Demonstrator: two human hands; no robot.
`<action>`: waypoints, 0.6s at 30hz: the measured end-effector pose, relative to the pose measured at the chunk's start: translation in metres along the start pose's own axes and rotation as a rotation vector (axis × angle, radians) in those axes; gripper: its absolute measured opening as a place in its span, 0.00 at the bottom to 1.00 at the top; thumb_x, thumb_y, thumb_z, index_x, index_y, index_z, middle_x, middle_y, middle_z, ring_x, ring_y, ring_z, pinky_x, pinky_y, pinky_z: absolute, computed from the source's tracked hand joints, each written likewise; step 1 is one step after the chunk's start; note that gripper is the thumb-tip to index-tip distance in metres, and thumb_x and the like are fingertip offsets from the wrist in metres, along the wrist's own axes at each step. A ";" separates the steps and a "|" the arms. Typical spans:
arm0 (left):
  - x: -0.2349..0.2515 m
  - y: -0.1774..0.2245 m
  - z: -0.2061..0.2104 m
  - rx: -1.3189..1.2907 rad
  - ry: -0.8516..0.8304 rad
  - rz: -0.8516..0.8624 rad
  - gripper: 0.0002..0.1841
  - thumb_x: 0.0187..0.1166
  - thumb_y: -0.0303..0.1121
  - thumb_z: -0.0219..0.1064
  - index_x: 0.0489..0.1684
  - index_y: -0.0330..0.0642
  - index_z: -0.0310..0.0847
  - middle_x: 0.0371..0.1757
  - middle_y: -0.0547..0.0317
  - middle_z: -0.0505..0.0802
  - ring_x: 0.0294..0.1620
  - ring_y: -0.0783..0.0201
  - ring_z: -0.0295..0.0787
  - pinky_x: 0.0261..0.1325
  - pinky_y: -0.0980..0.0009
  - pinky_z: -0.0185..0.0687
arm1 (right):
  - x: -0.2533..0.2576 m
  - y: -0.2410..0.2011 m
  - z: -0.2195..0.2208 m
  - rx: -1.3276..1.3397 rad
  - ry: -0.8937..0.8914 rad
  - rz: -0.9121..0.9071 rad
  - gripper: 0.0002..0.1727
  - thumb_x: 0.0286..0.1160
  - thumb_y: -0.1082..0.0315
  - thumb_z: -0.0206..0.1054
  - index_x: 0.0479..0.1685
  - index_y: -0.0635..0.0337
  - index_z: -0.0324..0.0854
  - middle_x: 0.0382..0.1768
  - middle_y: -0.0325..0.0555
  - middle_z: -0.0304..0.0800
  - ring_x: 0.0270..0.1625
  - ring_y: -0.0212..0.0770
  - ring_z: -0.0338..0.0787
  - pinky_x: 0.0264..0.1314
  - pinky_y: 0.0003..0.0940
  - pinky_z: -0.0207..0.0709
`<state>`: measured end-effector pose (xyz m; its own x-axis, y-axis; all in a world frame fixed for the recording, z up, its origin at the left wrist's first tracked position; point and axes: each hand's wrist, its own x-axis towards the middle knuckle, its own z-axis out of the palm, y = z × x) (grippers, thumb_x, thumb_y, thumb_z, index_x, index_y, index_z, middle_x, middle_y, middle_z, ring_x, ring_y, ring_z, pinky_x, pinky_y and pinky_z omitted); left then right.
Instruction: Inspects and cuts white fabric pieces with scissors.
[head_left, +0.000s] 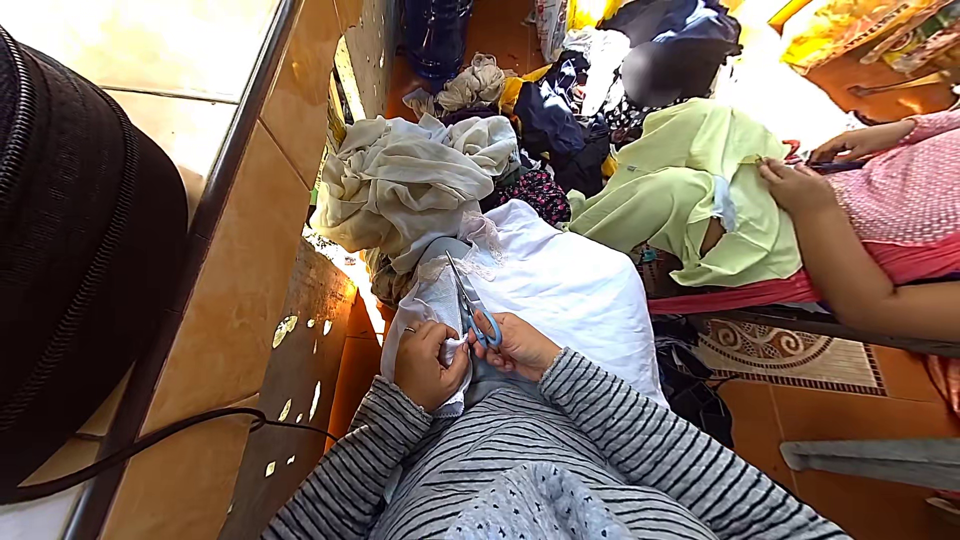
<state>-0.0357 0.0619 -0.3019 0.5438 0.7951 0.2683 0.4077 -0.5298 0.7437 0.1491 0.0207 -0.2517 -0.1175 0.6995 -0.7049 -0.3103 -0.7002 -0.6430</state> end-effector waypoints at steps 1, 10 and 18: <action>0.000 0.000 0.000 0.000 0.000 0.002 0.12 0.70 0.43 0.67 0.30 0.45 0.88 0.28 0.61 0.89 0.37 0.61 0.85 0.48 0.61 0.77 | 0.002 -0.001 0.000 0.003 -0.002 -0.009 0.24 0.95 0.52 0.48 0.36 0.58 0.79 0.19 0.35 0.82 0.11 0.24 0.70 0.14 0.17 0.63; 0.000 -0.001 0.000 0.006 -0.005 0.006 0.12 0.71 0.43 0.66 0.30 0.45 0.89 0.28 0.60 0.89 0.37 0.60 0.85 0.48 0.61 0.77 | 0.009 -0.006 0.003 0.016 0.001 -0.039 0.22 0.95 0.53 0.48 0.35 0.57 0.77 0.19 0.34 0.81 0.12 0.24 0.71 0.15 0.17 0.64; 0.001 -0.001 -0.001 -0.016 -0.005 0.022 0.13 0.72 0.44 0.65 0.30 0.44 0.89 0.28 0.59 0.89 0.37 0.60 0.85 0.49 0.60 0.77 | 0.011 -0.010 0.002 0.037 -0.011 0.001 0.26 0.95 0.48 0.44 0.35 0.56 0.76 0.21 0.36 0.82 0.15 0.28 0.77 0.17 0.20 0.71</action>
<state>-0.0365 0.0629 -0.3015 0.5567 0.7815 0.2816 0.3834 -0.5424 0.7475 0.1490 0.0360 -0.2521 -0.1282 0.7005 -0.7021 -0.3453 -0.6951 -0.6305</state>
